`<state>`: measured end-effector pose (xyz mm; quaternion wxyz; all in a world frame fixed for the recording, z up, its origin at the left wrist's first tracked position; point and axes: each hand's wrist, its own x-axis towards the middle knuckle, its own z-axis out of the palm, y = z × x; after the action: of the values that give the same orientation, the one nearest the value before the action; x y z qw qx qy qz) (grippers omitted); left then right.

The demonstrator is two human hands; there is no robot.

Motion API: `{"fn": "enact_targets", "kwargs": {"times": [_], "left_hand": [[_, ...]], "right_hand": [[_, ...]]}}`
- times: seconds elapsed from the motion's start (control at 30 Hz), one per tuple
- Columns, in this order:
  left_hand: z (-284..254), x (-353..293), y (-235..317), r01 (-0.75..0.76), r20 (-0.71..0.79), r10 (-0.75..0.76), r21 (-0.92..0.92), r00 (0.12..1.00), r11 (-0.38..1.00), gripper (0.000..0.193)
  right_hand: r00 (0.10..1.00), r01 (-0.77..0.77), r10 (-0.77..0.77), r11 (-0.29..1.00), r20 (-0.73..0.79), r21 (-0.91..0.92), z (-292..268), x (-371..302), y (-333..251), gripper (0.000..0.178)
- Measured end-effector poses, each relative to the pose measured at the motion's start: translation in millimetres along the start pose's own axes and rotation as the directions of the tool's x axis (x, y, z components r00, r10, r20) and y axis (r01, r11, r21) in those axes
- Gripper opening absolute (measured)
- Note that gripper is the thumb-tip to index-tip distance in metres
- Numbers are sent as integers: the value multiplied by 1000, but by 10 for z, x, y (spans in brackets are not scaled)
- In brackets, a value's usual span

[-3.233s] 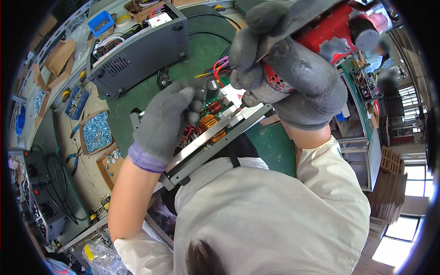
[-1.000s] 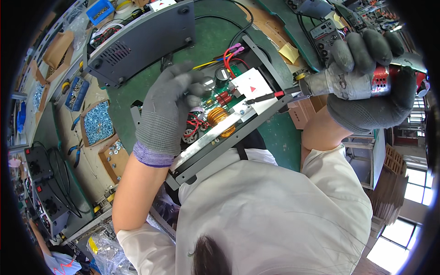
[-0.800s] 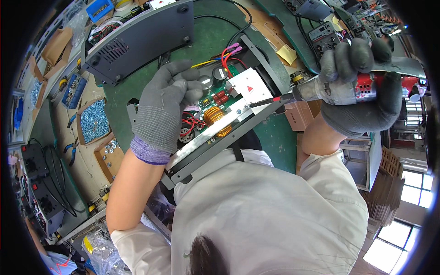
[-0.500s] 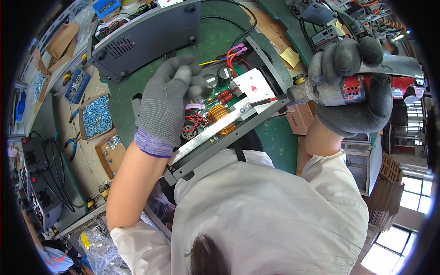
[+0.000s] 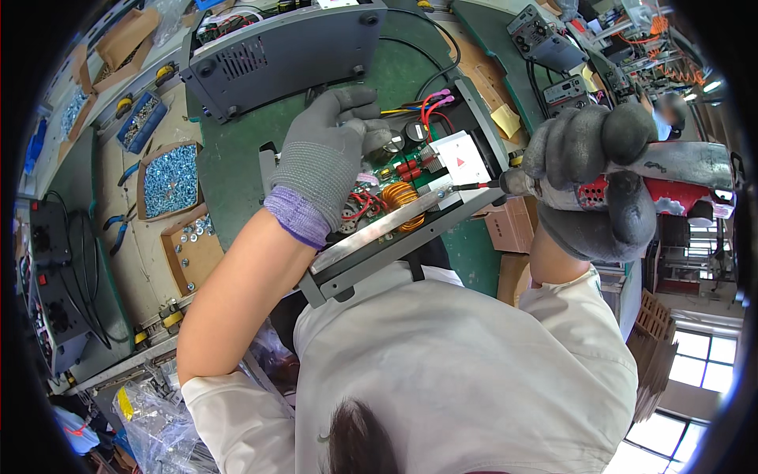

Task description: Assembling and wiring industrial power inverter units at a factory workbench.

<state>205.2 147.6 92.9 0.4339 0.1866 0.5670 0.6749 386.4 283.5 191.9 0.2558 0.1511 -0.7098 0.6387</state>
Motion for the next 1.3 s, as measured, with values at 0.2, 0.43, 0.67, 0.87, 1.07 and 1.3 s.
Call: {"fn": "enact_targets", "kwargs": {"times": [0.2, 0.43, 0.67, 0.87, 1.07, 1.3], "left_hand": [[-15, 41, -17, -11, -1, 11, 25, 1000, 1000, 37], [-3, 2, 26, -7, -18, 5, -96, 1000, 995, 36], [23, -66, 96, 8, -5, -9, -142, 1000, 990, 35], [-19, -117, 78, 101, 123, -86, -117, 989, 988, 54], [13, -152, 97, 0, 112, 11, -99, 994, 995, 50], [36, -126, 129, -15, 81, 29, -170, 996, 985, 45]], "right_hand": [[1000, -4, 3, 1000, 25, 21, -50, 53, 43, 24], [986, 86, -83, 996, -146, 15, 74, 62, 151, 40], [995, 102, -103, 991, 13, 82, -82, 58, 160, 49], [981, -15, 26, 998, -191, 60, 25, 73, 75, 54], [964, 263, -266, 950, -6, 169, -288, 484, -125, 63], [942, 334, -328, 906, -67, 260, -387, 648, 2, 57]]}}
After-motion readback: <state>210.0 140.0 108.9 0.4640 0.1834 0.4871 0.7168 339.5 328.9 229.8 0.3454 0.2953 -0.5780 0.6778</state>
